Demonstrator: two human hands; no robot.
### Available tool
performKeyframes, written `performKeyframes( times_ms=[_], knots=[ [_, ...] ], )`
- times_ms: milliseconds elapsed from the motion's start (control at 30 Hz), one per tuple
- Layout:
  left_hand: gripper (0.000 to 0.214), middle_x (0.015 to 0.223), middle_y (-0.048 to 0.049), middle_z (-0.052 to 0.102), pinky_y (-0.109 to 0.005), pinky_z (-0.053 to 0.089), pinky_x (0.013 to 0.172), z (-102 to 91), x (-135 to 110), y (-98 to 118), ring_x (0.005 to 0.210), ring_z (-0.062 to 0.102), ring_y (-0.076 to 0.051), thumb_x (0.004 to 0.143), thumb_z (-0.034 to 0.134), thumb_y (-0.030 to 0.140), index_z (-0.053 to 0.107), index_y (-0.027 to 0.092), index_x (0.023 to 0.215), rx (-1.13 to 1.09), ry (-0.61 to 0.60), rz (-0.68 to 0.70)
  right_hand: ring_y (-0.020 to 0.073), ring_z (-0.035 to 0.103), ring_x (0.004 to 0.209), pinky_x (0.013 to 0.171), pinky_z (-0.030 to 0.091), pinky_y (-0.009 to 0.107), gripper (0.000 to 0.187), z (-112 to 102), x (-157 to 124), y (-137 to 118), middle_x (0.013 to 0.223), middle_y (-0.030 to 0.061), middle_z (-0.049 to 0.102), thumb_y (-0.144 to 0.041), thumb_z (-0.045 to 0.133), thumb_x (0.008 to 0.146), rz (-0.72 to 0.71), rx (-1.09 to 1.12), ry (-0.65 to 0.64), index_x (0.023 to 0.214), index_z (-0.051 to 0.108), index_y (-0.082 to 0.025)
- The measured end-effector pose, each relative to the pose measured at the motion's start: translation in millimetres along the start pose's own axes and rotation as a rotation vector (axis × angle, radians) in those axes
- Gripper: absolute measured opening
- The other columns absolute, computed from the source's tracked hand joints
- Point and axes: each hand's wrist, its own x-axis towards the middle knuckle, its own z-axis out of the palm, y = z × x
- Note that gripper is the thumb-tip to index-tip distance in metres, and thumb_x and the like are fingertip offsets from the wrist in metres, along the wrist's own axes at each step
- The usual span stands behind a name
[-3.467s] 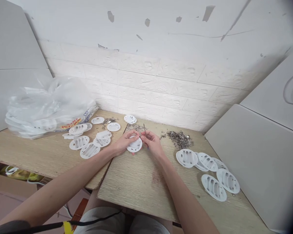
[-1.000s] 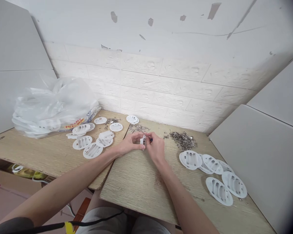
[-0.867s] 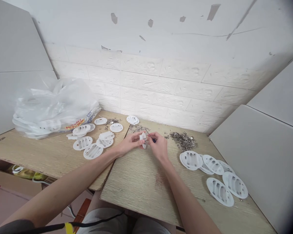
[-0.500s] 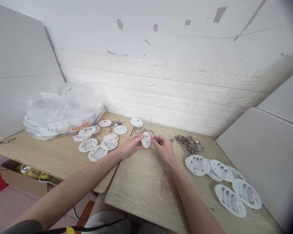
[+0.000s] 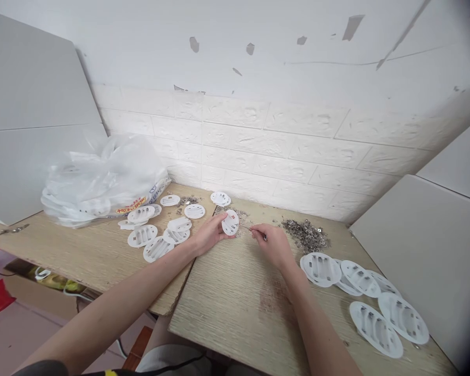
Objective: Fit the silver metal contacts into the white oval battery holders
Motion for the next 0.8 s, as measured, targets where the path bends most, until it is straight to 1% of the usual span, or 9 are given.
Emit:
performKeyframes(
  times_ms=[167, 267, 467, 667, 800],
  knots=[
    [0.03, 0.106, -0.014, 0.066, -0.037, 0.052, 0.084, -2.2, 2.1, -2.0, 0.1, 0.06, -0.023, 0.086, 0.057, 0.037, 0.064, 0.013, 0.103, -0.002, -0.001, 0.003, 0.0188, 0.062, 0.072, 0.065, 0.037, 0.027, 0.027, -5.4, -1.2, -6.8, 0.082, 0.0053, 0.071, -0.021, 0.043, 0.088, 0.033, 0.016, -0.074, 0.085, 0.069, -0.019],
    [0.031, 0.107, -0.0144, 0.065, -0.038, 0.052, 0.085, -2.9, 3.0, -2.6, 0.102, 0.06, -0.024, 0.084, 0.059, 0.038, 0.065, 0.013, 0.101, -0.006, -0.007, 0.009, 0.0169, 0.059, 0.069, 0.064, 0.036, 0.025, 0.026, -6.9, -1.8, -8.5, 0.078, 0.0045, 0.07, -0.022, 0.042, 0.088, 0.061, 0.016, -0.099, 0.08, 0.067, -0.019],
    [0.032, 0.106, -0.0144, 0.065, -0.037, 0.052, 0.083, -3.6, 3.7, -4.0, 0.102, 0.059, -0.025, 0.081, 0.063, 0.039, 0.066, 0.013, 0.1, -0.002, -0.02, 0.028, 0.0148, 0.056, 0.063, 0.065, 0.035, 0.024, 0.027, -4.3, -1.2, -6.5, 0.069, 0.0021, 0.066, -0.021, 0.04, 0.089, 0.052, 0.047, -0.161, 0.073, 0.061, -0.019],
    [0.035, 0.108, -0.0145, 0.064, -0.036, 0.052, 0.082, -4.4, 3.6, -5.0, 0.102, 0.058, -0.024, 0.082, 0.061, 0.041, 0.065, 0.013, 0.103, 0.015, -0.034, 0.038, 0.0144, 0.055, 0.063, 0.065, 0.034, 0.024, 0.027, -4.2, -1.1, -7.1, 0.067, 0.0012, 0.065, -0.022, 0.039, 0.089, 0.06, 0.068, -0.158, 0.074, 0.061, -0.019],
    [0.035, 0.107, -0.0145, 0.065, -0.036, 0.051, 0.081, -4.9, 3.7, -5.2, 0.1, 0.058, -0.024, 0.082, 0.061, 0.042, 0.065, 0.013, 0.102, 0.023, -0.046, 0.042, 0.0141, 0.055, 0.061, 0.064, 0.034, 0.024, 0.026, -4.3, -1.2, -6.8, 0.066, 0.0009, 0.065, -0.022, 0.04, 0.089, 0.051, 0.064, -0.171, 0.073, 0.06, -0.018]
  ],
)
